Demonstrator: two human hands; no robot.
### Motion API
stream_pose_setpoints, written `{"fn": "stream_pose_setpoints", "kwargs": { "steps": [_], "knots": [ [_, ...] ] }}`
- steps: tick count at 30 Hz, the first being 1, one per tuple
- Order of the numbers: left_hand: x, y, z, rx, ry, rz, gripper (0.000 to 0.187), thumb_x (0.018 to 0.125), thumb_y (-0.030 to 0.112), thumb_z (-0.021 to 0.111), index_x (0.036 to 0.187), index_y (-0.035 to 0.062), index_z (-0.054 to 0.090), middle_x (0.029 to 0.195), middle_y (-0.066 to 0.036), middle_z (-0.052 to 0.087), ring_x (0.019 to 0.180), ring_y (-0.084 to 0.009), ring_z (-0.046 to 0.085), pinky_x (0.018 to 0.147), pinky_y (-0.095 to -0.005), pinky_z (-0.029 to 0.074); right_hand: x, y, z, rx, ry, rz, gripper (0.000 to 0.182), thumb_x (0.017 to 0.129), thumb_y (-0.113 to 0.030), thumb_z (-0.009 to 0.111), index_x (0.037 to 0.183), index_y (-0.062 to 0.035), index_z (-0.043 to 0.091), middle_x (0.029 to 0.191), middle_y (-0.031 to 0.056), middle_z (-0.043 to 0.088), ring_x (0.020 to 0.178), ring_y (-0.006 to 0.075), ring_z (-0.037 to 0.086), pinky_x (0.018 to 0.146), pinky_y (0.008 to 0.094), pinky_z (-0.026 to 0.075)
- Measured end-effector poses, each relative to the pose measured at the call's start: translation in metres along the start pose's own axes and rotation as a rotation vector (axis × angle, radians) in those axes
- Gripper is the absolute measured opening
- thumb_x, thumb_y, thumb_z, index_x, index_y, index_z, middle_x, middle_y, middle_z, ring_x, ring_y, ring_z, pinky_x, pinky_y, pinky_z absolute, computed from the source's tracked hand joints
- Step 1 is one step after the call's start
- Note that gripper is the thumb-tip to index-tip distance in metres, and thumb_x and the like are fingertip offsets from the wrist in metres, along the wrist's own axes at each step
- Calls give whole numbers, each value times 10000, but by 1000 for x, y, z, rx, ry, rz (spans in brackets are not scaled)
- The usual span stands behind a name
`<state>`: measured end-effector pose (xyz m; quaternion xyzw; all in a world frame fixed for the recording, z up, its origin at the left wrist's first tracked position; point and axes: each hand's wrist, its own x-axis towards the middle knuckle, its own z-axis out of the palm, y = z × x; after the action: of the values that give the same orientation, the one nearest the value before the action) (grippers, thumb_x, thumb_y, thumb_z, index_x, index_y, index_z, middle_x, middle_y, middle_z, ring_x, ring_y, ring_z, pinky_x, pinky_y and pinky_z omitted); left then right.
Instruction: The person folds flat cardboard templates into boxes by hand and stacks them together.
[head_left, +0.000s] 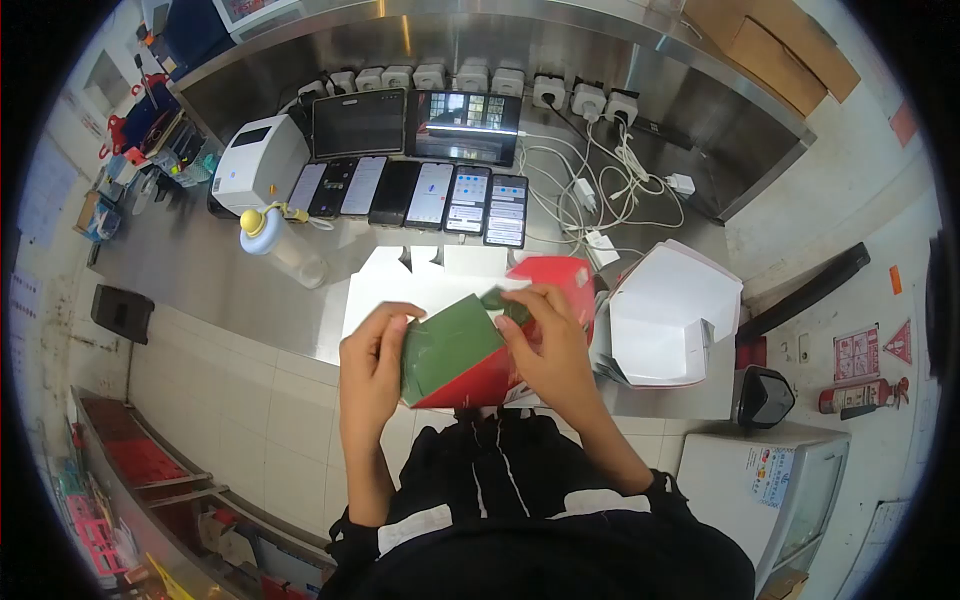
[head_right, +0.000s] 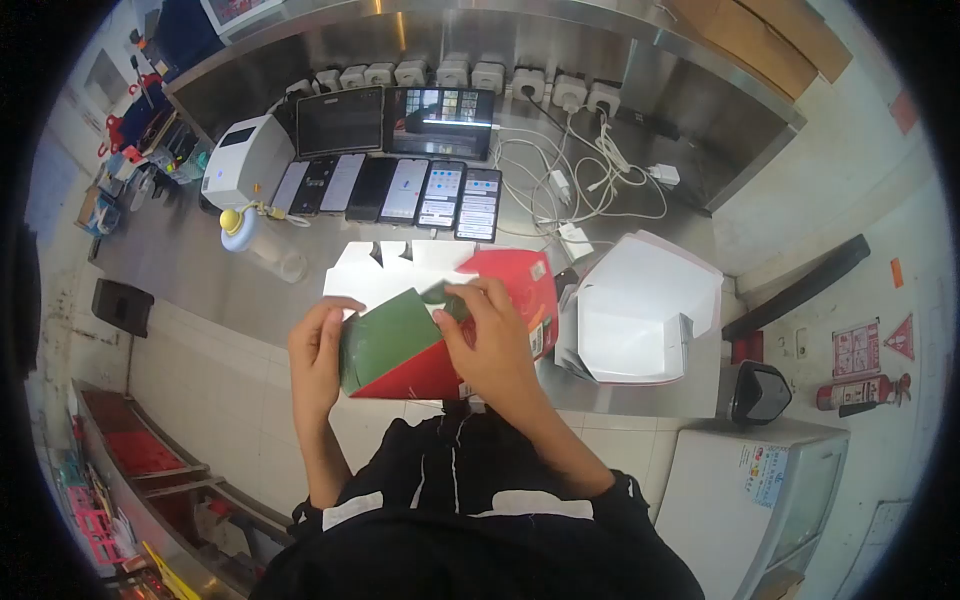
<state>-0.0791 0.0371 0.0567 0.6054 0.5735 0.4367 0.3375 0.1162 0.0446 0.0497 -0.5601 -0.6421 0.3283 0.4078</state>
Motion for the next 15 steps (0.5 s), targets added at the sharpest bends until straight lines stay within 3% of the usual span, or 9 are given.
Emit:
{"fn": "stream_pose_setpoints", "kwargs": {
  "steps": [1, 3, 5, 6, 7, 8, 10, 12, 15],
  "knots": [
    [1, -3, 0, 69, 75, -24, 151, 889, 105, 436, 943, 32, 556, 542, -40, 422, 521, -60, 374, 478, -246, 315, -2, 0, -3, 79, -85, 140, 240, 789, -132, 602, 973, 17, 562, 1043, 188, 501, 915, 340, 543, 756, 387, 438],
    [-2, -2, 2, 167, 143, -105, 183, 889, 113, 435, 1031, 56, 538, 517, -60, 430, 472, -106, 398, 462, -276, 309, -2, 24, 3, 91, -29, 151, 248, 779, -127, 619, 968, 10, 536, 990, 171, 520, 841, 294, 583, 704, 364, 452],
    [-10, -2, 9, 358, 273, -35, 276, 871, 98, 455, 1143, 58, 475, 509, -79, 453, 460, -175, 449, 476, -292, 345, -3, 30, 5, -143, 181, -60, 288, 779, -114, 617, 1024, -11, 503, 884, 140, 536, 680, 201, 585, 597, 303, 445],
    [-19, 1, 10, 207, 221, -48, 434, 815, 133, 568, 1215, 55, 419, 703, -114, 538, 626, -256, 530, 589, -325, 412, -3, 31, 8, -144, 182, -58, 288, 779, -114, 617, 1024, -11, 503, 884, 140, 536, 680, 201, 585, 597, 303, 445],
    [-28, 7, 14, 208, 221, -47, 434, 815, 133, 568, 1215, 55, 419, 703, -114, 538, 626, -256, 530, 589, -325, 412, -2, 32, 11, -158, 207, -98, 302, 765, -76, 628, 1032, -12, 502, 831, 95, 531, 603, 133, 508, 540, 257, 394],
    [-37, 15, 19, 365, 220, 49, 528, 751, 159, 646, 1215, 50, 418, 833, -122, 523, 735, -279, 520, 668, -363, 414, -1, 32, 14, -171, 232, -138, 322, 750, -38, 639, 1040, -13, 500, 778, 50, 525, 526, 65, 430, 483, 210, 342],
    [-49, 14, 21, 519, 216, 144, 626, 687, 185, 723, 1216, 46, 418, 962, -129, 509, 843, -303, 511, 747, -401, 415, -1, 21, 7, -42, 148, -33, 322, 761, -57, 633, 1051, -20, 498, 775, 69, 527, 544, 84, 439, 506, 224, 359],
    [-53, 2, 18, 346, 116, 151, 757, 562, 233, 803, 1206, 84, 434, 1109, -124, 439, 959, -337, 456, 866, -484, 359, 0, 17, -2, 87, 65, 72, 323, 771, -76, 627, 1062, -26, 496, 773, 87, 529, 562, 103, 449, 529, 238, 375],
    [-53, -3, 2, 463, 121, 381, 757, 524, 227, 816, 1183, 121, 458, 1076, -107, 458, 955, -319, 468, 908, -521, 329, -1, 13, -16, 398, -10, 99, 249, 762, -55, 635, 989, -8, 544, 768, 52, 528, 558, 76, 427, 528, 218, 357]
  ]
}}
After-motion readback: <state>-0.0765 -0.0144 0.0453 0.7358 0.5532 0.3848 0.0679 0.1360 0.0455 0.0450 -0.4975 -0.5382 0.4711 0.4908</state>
